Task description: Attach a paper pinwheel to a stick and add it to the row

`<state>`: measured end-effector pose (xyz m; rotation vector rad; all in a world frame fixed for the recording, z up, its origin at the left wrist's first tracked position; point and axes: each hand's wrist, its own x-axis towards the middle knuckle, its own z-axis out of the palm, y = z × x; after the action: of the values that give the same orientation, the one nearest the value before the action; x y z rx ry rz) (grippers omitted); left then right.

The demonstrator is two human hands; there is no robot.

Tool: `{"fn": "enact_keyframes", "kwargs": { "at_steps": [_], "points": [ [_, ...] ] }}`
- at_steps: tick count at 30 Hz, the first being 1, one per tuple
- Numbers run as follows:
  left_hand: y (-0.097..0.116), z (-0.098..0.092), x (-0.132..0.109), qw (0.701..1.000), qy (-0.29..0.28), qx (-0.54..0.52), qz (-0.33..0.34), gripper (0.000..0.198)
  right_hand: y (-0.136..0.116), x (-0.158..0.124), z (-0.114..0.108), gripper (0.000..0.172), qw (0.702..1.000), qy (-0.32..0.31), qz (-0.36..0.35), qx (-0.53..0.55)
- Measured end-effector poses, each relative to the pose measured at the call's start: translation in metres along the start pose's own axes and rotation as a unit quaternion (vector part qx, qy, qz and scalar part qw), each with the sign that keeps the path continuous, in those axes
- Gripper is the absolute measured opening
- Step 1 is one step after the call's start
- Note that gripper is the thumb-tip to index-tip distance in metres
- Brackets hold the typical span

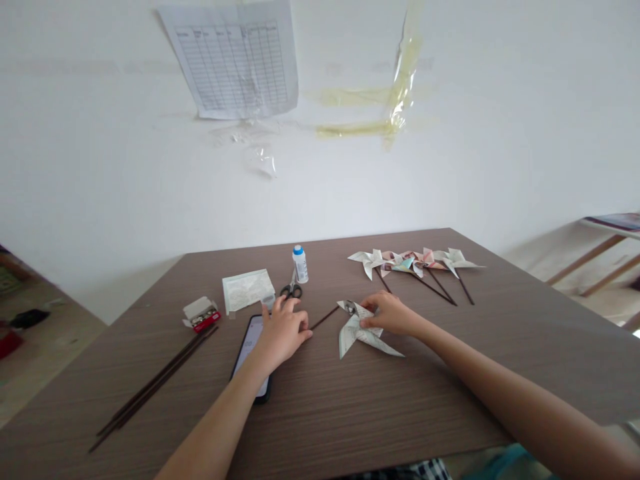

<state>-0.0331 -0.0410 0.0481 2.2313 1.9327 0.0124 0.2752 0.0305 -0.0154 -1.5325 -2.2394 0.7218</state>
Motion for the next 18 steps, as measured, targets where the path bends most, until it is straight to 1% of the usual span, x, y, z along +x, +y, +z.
{"fn": "enact_keyframes", "kwargs": {
  "at_steps": [3,6,9,10,14,18],
  "points": [
    [0.001,0.0,0.0,1.0,0.004,0.006,-0.007,0.011,0.0,0.0,-0.002,0.02,1.0,-0.011,-0.003,0.006],
    [0.0,0.0,0.001,1.0,0.009,0.004,-0.01,0.013,-0.002,0.0,-0.005,0.016,1.0,-0.027,0.001,0.006],
    [-0.003,0.003,0.003,1.0,0.012,-0.004,-0.01,0.012,-0.001,-0.001,-0.009,0.016,0.999,-0.033,0.005,0.014],
    [-0.003,0.003,0.003,1.0,0.013,-0.005,-0.008,0.015,0.0,-0.002,-0.01,0.016,0.999,-0.031,0.005,0.022],
    [-0.006,0.007,0.007,1.0,0.022,0.001,0.009,0.033,0.005,-0.003,-0.014,0.019,0.998,-0.017,0.004,0.057],
    [-0.009,0.009,0.011,1.0,0.015,-0.008,0.015,0.037,0.009,-0.003,-0.018,0.024,0.994,-0.02,-0.001,0.108]
  ]
}}
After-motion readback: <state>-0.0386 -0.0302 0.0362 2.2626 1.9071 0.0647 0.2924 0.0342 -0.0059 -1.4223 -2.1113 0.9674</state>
